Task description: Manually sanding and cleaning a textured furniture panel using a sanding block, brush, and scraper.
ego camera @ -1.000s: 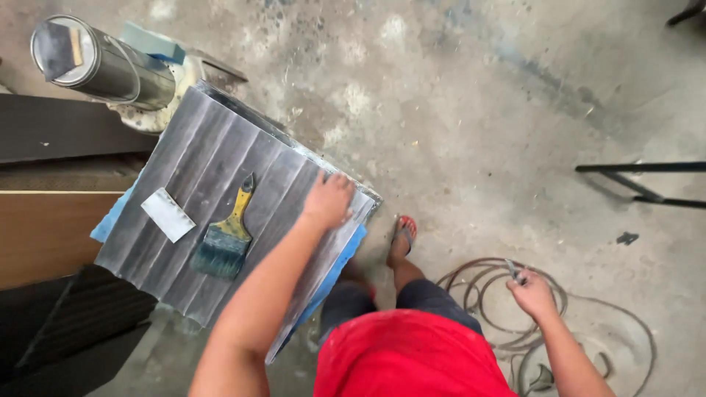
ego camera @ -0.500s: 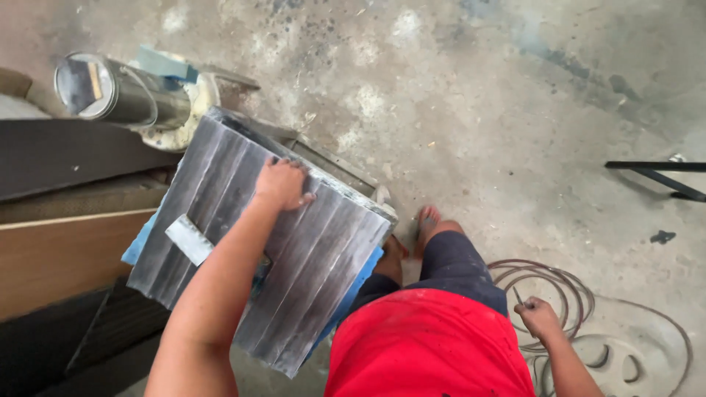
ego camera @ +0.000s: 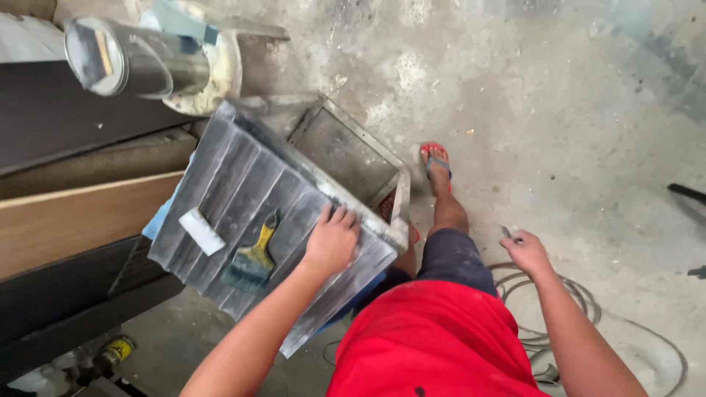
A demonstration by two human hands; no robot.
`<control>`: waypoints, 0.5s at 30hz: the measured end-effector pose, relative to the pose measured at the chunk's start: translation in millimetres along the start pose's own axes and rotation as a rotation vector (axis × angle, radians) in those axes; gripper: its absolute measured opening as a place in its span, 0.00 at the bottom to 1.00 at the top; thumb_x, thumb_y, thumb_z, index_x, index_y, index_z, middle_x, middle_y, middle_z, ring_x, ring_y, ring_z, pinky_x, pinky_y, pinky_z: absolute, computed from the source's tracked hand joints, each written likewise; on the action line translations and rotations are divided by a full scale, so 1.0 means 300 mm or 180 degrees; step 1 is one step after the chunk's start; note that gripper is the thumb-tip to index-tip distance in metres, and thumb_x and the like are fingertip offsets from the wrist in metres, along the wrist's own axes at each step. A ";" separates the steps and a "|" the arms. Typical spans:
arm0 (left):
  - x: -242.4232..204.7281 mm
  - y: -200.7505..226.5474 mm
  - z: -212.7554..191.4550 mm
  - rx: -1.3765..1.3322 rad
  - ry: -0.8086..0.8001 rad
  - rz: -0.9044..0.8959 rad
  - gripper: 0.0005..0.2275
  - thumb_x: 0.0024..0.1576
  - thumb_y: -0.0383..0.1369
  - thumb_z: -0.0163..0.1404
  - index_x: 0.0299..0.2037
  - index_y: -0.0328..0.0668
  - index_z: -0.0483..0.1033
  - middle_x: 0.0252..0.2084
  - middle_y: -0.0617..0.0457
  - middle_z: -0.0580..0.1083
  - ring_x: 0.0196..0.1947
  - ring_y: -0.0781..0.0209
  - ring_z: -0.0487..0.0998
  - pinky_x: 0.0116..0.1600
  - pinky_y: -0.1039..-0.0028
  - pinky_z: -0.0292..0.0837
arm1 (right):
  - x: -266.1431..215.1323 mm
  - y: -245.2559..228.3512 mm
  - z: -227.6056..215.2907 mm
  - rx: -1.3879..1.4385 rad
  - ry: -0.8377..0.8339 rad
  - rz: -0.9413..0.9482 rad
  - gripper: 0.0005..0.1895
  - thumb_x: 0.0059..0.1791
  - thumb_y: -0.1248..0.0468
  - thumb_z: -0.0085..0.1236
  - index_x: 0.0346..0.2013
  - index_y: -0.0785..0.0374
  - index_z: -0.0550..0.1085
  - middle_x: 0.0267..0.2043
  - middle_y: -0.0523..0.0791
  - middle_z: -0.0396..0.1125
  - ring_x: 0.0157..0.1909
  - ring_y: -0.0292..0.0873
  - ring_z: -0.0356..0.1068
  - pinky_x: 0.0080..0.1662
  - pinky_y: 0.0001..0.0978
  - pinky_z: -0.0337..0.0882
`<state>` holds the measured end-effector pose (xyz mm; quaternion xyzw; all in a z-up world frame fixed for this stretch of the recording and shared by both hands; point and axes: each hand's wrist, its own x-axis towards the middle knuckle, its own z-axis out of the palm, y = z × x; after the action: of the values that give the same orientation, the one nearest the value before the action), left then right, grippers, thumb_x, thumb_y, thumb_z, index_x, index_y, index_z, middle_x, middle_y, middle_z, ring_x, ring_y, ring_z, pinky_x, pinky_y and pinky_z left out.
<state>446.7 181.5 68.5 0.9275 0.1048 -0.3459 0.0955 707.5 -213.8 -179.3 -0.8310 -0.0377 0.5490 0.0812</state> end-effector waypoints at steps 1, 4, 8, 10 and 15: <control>0.010 -0.013 0.017 -0.0004 -0.0028 -0.0159 0.17 0.53 0.39 0.52 0.52 0.45 0.81 0.57 0.49 0.76 0.62 0.49 0.69 0.63 0.51 0.59 | 0.013 -0.065 -0.026 0.0004 -0.0065 -0.0085 0.24 0.44 0.45 0.58 0.40 0.63 0.79 0.41 0.57 0.75 0.54 0.62 0.73 0.56 0.55 0.70; 0.021 -0.079 0.012 0.0027 -0.0201 -0.0512 0.14 0.55 0.37 0.51 0.50 0.49 0.82 0.57 0.51 0.76 0.60 0.49 0.69 0.58 0.55 0.62 | 0.034 -0.193 -0.097 -0.0064 -0.0162 -0.0185 0.23 0.43 0.45 0.58 0.40 0.60 0.78 0.45 0.57 0.75 0.56 0.62 0.72 0.57 0.54 0.70; 0.036 -0.223 -0.047 0.0331 -0.0572 -0.0960 0.20 0.56 0.52 0.52 0.52 0.54 0.81 0.60 0.55 0.74 0.60 0.54 0.67 0.56 0.58 0.63 | 0.043 -0.284 -0.172 -0.0073 -0.0163 -0.0187 0.21 0.43 0.47 0.59 0.41 0.58 0.78 0.46 0.54 0.75 0.55 0.60 0.72 0.56 0.53 0.70; 0.033 -0.288 -0.066 0.0420 -0.0507 -0.1110 0.18 0.55 0.45 0.52 0.53 0.53 0.80 0.60 0.55 0.74 0.59 0.54 0.68 0.55 0.59 0.63 | 0.069 -0.265 -0.195 -0.0087 -0.0189 -0.0217 0.22 0.43 0.47 0.58 0.41 0.61 0.78 0.44 0.56 0.75 0.55 0.61 0.72 0.55 0.53 0.70; 0.033 -0.336 -0.058 0.0544 -0.0425 -0.1290 0.22 0.51 0.39 0.54 0.58 0.48 0.77 0.62 0.54 0.71 0.59 0.53 0.67 0.55 0.60 0.62 | 0.116 -0.171 -0.223 -0.0289 -0.0251 -0.0134 0.24 0.44 0.46 0.58 0.42 0.63 0.80 0.48 0.58 0.75 0.58 0.63 0.71 0.57 0.54 0.69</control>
<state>438.6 283.8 64.3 0.8672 0.2528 -0.4263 -0.0480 784.1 -164.4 -176.1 -0.8106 -0.0831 0.5772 0.0533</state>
